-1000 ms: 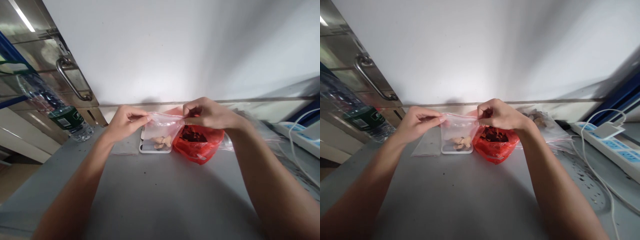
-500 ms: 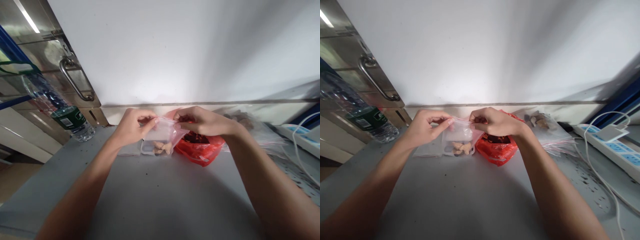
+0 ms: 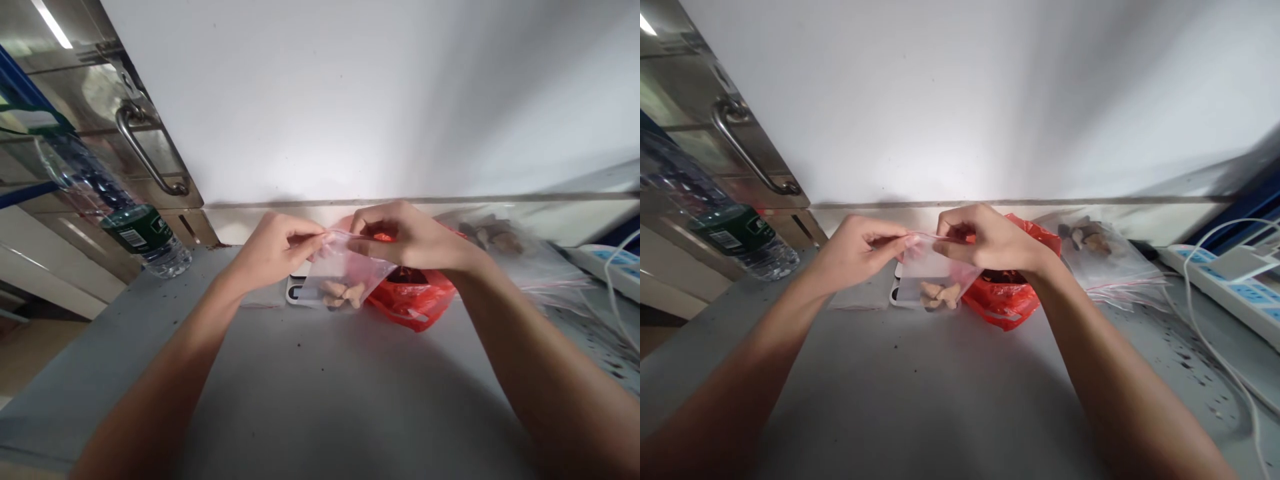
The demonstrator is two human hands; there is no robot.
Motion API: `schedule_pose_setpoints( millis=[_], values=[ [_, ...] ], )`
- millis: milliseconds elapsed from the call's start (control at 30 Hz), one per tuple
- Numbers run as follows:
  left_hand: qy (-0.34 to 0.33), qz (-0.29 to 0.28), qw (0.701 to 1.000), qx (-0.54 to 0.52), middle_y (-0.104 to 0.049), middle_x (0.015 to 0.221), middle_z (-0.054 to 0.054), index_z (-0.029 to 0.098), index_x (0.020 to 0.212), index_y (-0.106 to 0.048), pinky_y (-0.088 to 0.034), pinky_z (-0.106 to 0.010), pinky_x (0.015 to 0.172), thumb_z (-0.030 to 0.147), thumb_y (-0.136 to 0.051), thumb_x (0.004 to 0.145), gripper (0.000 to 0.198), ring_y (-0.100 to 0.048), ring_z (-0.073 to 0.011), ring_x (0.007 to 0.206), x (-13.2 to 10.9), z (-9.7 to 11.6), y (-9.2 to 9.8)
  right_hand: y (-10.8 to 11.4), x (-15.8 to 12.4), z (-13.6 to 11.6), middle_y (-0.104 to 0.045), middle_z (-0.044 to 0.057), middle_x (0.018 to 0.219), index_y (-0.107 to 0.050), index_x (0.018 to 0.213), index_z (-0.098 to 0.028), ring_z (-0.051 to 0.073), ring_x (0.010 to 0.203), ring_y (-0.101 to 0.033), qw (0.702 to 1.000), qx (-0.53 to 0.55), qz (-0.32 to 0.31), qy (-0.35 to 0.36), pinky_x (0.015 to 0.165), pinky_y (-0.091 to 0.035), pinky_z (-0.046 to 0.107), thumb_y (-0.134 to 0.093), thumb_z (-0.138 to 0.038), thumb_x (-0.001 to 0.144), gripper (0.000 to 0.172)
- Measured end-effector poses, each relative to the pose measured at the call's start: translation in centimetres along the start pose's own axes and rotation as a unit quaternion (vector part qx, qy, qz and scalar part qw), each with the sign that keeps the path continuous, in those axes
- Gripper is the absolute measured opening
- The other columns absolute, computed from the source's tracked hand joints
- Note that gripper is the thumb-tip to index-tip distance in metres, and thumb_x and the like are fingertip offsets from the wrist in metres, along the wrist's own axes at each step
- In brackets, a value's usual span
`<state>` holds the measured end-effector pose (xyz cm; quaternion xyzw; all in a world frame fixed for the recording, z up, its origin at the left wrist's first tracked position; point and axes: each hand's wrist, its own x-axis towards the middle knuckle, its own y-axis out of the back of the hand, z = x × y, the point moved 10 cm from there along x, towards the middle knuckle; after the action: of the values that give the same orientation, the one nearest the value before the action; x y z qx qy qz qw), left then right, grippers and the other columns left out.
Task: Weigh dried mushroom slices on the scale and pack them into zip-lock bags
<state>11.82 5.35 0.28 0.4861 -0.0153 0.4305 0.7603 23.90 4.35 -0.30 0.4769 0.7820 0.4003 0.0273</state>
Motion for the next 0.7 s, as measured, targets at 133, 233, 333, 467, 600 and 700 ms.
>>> schedule_pose_setpoints(
  millis=[133,233,333,467,600,700],
  values=[
    [-0.001,-0.023,1.000,-0.019,-0.081,0.074,-0.005,0.018,0.079,-0.080,-0.042,-0.023,0.048,0.038,-0.060,0.102,0.036,-0.066,-0.0142,0.056,-0.1,0.3,-0.5,-0.5,0.3,-1.0,-0.065,0.001,0.073,-0.065,0.080,-0.022,0.014,0.066,-0.050,0.999,-0.001,0.011,0.041,0.061,-0.040,0.032,-0.066,-0.039,0.096,0.023],
    [-0.009,-0.026,1.000,-0.009,-0.075,0.065,-0.003,0.017,0.073,-0.078,-0.035,-0.023,0.045,0.036,-0.058,0.103,0.040,-0.059,-0.0117,0.050,0.0,0.6,-0.7,-0.8,0.4,-1.1,-0.063,0.000,0.072,-0.060,0.077,-0.021,0.012,0.063,-0.045,0.998,-0.023,0.012,0.060,0.060,-0.037,0.030,-0.064,-0.034,0.097,0.024],
    [-0.017,-0.018,1.000,0.014,-0.072,0.060,-0.002,0.017,0.073,-0.078,-0.031,-0.024,0.044,0.034,-0.058,0.102,0.039,-0.054,-0.0109,0.047,0.0,0.8,-0.3,-0.5,0.3,-0.3,-0.062,-0.001,0.070,-0.061,0.078,-0.021,0.012,0.062,-0.046,0.999,-0.019,0.001,0.029,0.058,-0.038,0.030,-0.064,-0.039,0.097,0.026],
    [-0.012,0.001,0.999,0.035,-0.076,0.067,-0.004,0.019,0.070,-0.078,-0.039,-0.025,0.050,0.028,-0.058,0.098,0.035,-0.060,-0.0134,0.054,-0.1,0.6,0.9,0.7,-0.5,0.9,-0.073,0.005,0.082,-0.069,0.083,-0.021,0.016,0.072,-0.059,1.000,-0.015,-0.009,-0.024,0.066,-0.046,0.033,-0.065,-0.037,0.094,0.020],
    [-0.010,0.007,1.000,0.026,-0.078,0.070,-0.005,0.020,0.075,-0.080,-0.044,-0.025,0.052,0.031,-0.063,0.095,0.028,-0.063,-0.0157,0.059,-0.2,0.4,1.1,1.6,-0.6,0.7,-0.066,0.001,0.073,-0.064,0.081,-0.023,0.016,0.066,-0.054,1.000,-0.028,0.006,-0.008,0.063,-0.044,0.033,-0.065,-0.025,0.090,0.010],
    [-0.027,0.014,0.999,0.023,-0.078,0.071,-0.005,0.018,0.080,-0.081,-0.047,-0.025,0.054,0.032,-0.065,0.094,0.025,-0.066,-0.0157,0.061,-0.2,0.7,0.8,1.1,-0.5,-0.1,-0.052,-0.004,0.064,-0.056,0.076,-0.024,0.013,0.059,-0.043,0.999,-0.034,-0.009,0.020,0.059,-0.037,0.031,-0.061,-0.018,0.088,0.014]
  ],
)
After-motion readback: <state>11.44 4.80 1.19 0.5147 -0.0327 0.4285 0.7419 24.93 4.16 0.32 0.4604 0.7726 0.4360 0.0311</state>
